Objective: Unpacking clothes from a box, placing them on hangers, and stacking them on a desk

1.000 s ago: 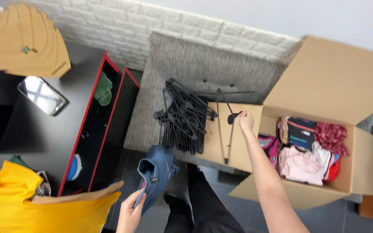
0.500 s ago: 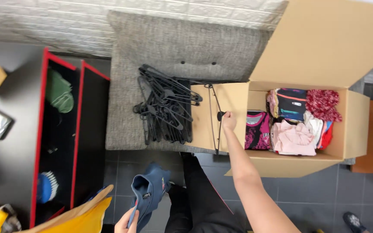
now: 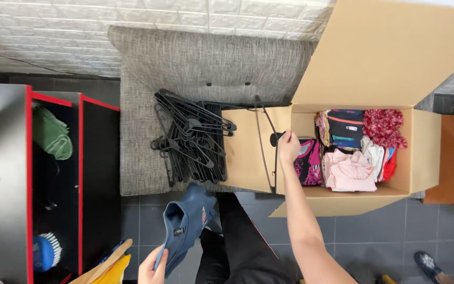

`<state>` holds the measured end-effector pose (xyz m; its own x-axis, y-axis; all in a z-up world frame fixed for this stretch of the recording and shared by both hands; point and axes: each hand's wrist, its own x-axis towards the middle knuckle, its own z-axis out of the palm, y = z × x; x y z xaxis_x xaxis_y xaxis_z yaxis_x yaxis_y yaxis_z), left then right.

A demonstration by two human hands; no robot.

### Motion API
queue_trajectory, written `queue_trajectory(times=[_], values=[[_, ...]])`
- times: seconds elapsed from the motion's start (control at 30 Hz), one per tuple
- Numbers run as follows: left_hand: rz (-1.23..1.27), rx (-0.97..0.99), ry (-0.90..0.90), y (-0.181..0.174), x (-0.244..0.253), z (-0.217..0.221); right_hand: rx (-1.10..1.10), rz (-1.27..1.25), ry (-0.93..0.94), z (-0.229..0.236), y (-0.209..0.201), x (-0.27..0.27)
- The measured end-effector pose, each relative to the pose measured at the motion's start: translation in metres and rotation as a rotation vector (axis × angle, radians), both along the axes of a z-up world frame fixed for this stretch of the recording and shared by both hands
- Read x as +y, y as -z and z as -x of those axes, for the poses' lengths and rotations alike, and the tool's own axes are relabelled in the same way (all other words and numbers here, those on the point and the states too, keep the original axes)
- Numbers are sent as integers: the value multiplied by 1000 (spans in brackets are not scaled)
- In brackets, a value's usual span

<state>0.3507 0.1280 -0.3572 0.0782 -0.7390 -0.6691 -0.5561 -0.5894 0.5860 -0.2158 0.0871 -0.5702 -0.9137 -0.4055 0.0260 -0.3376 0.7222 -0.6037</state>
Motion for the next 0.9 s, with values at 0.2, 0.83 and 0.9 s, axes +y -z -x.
queue_trajectory(times=[0.2, 0.83, 0.9], values=[[208, 217, 307, -60, -70, 25, -501, 304, -413, -1, -158, -34], [484, 100, 536, -290, -126, 8, 132, 347, -1394, -151, -496, -90], [597, 60, 650, -301, -121, 4, 168, 363, -1505, -192, -522, -84]])
